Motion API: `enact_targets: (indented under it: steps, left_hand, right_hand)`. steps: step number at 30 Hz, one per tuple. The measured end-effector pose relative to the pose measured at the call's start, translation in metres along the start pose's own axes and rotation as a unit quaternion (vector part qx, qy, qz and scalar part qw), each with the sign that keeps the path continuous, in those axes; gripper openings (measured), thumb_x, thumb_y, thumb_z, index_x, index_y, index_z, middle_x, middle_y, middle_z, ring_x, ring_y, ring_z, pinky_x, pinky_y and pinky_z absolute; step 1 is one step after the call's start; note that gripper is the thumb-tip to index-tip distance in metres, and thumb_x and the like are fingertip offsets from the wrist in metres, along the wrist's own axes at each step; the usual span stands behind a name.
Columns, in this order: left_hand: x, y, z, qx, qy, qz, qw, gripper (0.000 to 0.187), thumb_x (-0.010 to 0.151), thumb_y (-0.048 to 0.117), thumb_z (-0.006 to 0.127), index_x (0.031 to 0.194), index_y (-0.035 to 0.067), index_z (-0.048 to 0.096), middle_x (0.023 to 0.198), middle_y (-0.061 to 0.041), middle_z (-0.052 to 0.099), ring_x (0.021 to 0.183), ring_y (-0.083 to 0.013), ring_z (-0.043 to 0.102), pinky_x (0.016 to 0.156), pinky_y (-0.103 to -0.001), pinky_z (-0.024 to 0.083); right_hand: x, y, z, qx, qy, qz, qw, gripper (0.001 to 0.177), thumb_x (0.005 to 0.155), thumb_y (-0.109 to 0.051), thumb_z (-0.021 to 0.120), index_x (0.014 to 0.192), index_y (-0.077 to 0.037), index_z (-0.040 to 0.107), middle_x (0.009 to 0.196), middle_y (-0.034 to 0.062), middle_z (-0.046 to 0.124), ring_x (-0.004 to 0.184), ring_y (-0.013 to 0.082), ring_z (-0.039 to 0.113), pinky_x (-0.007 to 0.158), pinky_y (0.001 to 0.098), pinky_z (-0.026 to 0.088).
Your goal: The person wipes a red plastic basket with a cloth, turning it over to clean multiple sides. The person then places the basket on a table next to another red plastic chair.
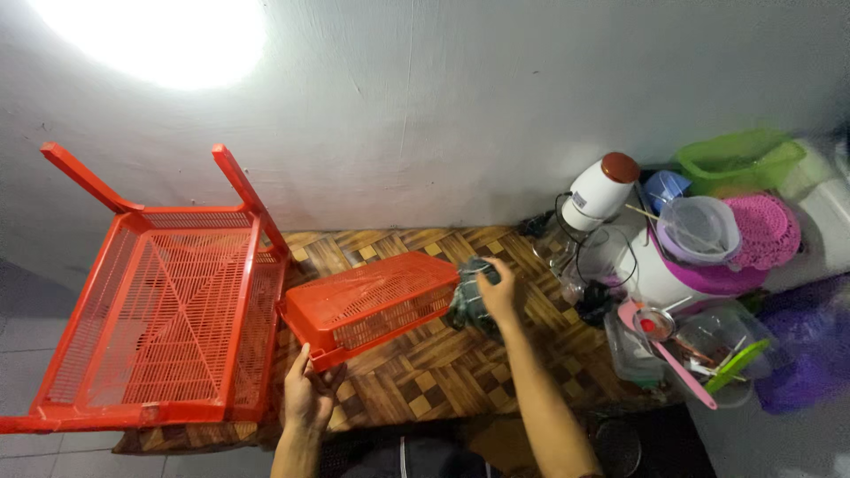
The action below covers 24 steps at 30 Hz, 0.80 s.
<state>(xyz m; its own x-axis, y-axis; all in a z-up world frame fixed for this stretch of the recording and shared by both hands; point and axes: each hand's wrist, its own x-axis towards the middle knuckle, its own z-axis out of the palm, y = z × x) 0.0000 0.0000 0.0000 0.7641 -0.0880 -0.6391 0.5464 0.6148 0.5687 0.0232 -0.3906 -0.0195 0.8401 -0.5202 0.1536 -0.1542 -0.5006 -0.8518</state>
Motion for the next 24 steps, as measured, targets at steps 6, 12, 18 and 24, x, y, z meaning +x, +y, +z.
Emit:
enact_targets:
  steps: [6, 12, 18, 24]
  left_hand:
    - [0.008, -0.018, -0.001, 0.009, -0.014, -0.002, 1.000, 0.039, 0.105, 0.038, 0.042, 0.123, 0.008, 0.059, 0.100, -0.005, 0.070, 0.080, -0.0159, 0.069, 0.089, -0.038, 0.056]
    - [0.023, -0.023, -0.011, -0.051, -0.139, 0.029, 0.989, 0.037, 0.111, 0.039, 0.045, 0.121, 0.007, 0.061, 0.093, -0.002, 0.068, 0.071, -0.0119, 0.065, 0.085, -0.039, 0.058]
    - [0.024, -0.020, -0.018, -0.029, -0.047, 0.010, 0.998, 0.039, 0.107, 0.043, 0.045, 0.123, 0.011, 0.059, 0.095, -0.002, 0.067, 0.069, -0.0157, 0.064, 0.088, -0.044, 0.055]
    - [0.025, -0.019, -0.019, -0.028, -0.027, -0.003, 0.999, 0.042, 0.106, 0.041, 0.044, 0.123, 0.007, 0.060, 0.095, -0.005, 0.068, 0.072, -0.0154, 0.064, 0.094, -0.043, 0.054]
  right_hand:
    - [-0.088, -0.126, 0.055, 0.124, -0.111, -0.191, 0.967, 0.027, 0.088, -0.018, 0.072, 0.115, -0.018, 0.073, 0.108, 0.0071, 0.075, 0.094, 0.0169, 0.073, 0.078, 0.0349, 0.066]
    - [-0.140, -0.164, 0.094, -0.024, -0.066, -0.358, 0.931, 0.030, 0.085, -0.028, 0.082, 0.114, -0.024, 0.075, 0.094, 0.0036, 0.070, 0.078, 0.0193, 0.071, 0.067, 0.0384, 0.059]
    - [-0.095, -0.067, 0.105, -0.081, 0.020, -0.302, 0.950, 0.028, 0.088, -0.019, 0.080, 0.116, -0.022, 0.077, 0.098, 0.0051, 0.069, 0.074, 0.0163, 0.070, 0.055, 0.0276, 0.062]
    - [-0.042, 0.025, 0.072, -0.202, 0.041, -0.167, 0.964, 0.034, 0.079, -0.017, 0.082, 0.112, -0.024, 0.075, 0.097, 0.0012, 0.069, 0.079, 0.0177, 0.069, 0.063, 0.0328, 0.062]
